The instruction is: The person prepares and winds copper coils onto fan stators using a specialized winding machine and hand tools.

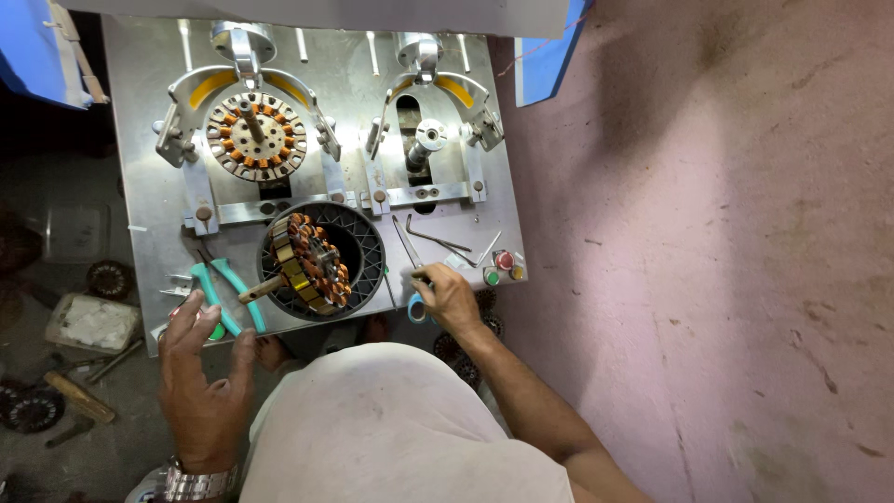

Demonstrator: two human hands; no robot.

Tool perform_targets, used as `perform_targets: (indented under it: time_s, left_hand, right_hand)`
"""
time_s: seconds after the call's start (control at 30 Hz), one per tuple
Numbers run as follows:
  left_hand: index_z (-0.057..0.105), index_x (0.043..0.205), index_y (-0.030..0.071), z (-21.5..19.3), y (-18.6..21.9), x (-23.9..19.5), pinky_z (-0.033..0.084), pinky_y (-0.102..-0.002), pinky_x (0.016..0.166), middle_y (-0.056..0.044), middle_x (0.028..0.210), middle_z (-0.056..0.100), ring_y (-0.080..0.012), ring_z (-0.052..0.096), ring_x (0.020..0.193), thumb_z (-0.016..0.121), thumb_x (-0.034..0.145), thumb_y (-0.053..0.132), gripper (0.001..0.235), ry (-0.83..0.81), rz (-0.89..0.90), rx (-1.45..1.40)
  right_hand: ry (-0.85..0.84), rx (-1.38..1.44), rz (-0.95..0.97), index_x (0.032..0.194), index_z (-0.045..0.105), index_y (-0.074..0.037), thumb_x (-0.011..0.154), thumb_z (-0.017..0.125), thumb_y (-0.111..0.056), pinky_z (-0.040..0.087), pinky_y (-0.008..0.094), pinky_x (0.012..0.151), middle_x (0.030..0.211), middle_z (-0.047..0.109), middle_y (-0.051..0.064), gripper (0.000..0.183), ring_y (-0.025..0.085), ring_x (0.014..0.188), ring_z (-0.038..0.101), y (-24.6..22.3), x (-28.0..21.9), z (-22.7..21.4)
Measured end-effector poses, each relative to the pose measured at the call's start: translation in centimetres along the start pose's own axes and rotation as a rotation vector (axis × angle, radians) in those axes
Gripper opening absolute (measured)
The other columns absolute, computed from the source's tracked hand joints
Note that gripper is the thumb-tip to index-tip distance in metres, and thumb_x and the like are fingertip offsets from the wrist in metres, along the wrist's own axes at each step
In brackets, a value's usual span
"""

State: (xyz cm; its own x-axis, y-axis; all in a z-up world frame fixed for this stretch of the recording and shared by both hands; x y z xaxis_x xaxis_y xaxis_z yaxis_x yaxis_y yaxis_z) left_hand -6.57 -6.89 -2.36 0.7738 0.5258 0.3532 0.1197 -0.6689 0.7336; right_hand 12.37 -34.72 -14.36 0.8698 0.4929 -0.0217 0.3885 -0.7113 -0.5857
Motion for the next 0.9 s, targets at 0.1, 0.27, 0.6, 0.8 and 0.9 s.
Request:
perform_targets:
  time_s: [0.1,0.27,0.6,0.8,0.9]
  left_hand:
    - [0.056,0.131,0.004,-0.3,-0.7,-0.6,0.05,-0.043,0.114,-0.017,0.149,0.057,-0.0347,0.056,0.141,0.076,0.092,0.006,0.045,0.055,-0.104,-0.03]
    - [0.056,0.13,0.002,-1.0,-2.6,-2.5,0.056,-0.037,0.102,-0.014,0.144,0.061,-0.0256,0.067,0.122,0.074,0.092,0.007,0.042,0.165,-0.298,-0.177]
    - [0.062,0.122,0.005,-4.8,-7.6,-5.4,0.059,-0.033,0.093,-0.011,0.127,0.07,-0.0218,0.072,0.112,0.074,0.088,0.012,0.037,0.251,-0.454,-0.231]
    - [0.064,0.122,0.008,-10.2,-15.1,-3.1,0.06,-0.035,0.088,-0.009,0.117,0.074,-0.0223,0.074,0.105,0.076,0.086,0.015,0.038,0.201,-0.477,-0.186]
    - [0.066,0.121,0.01,-13.6,-19.3,-1.3,0.061,-0.035,0.086,-0.008,0.113,0.076,-0.0217,0.075,0.104,0.075,0.087,0.016,0.036,0.078,-0.573,-0.249]
  right_hand:
    - [0.007,0.01,-0.006,0.1,0.075,-0.007,0.086,0.075,-0.015,0.055,0.043,0.074,0.09,0.071,0.014,0.015,0.033,0.083,0.07,0.2,-0.6,-2.2]
    - [-0.166,-0.099,0.123,0.095,0.074,-0.007,0.081,0.08,-0.021,0.054,0.046,0.077,0.095,0.071,0.014,0.02,0.035,0.088,0.07,-0.3,-2.1,-2.5]
    - [-0.169,-0.287,0.186,0.104,0.069,-0.012,0.076,0.082,-0.026,0.056,0.045,0.085,0.107,0.068,0.012,0.034,0.033,0.1,0.069,1.6,-3.3,2.0]
    - [-0.115,-0.176,0.293,0.122,0.06,-0.011,0.072,0.082,-0.025,0.06,0.041,0.087,0.098,0.075,0.012,0.056,0.028,0.093,0.077,1.2,-0.8,5.3]
    - [-0.154,-0.316,0.441,0.127,0.056,-0.008,0.068,0.09,-0.028,0.059,0.043,0.089,0.105,0.07,0.016,0.071,0.032,0.097,0.073,-1.4,-0.3,6.5]
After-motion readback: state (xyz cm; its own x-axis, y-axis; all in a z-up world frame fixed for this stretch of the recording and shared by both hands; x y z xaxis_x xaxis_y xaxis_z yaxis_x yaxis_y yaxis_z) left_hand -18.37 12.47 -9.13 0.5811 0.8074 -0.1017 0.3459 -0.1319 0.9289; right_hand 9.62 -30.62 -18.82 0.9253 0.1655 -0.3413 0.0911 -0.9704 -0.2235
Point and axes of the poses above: each hand's wrist, its own x-axis towards the middle knuckle, its own z-axis out of the palm, y = z × x, the point moved 2 cm from there along x, towards the middle knuckle
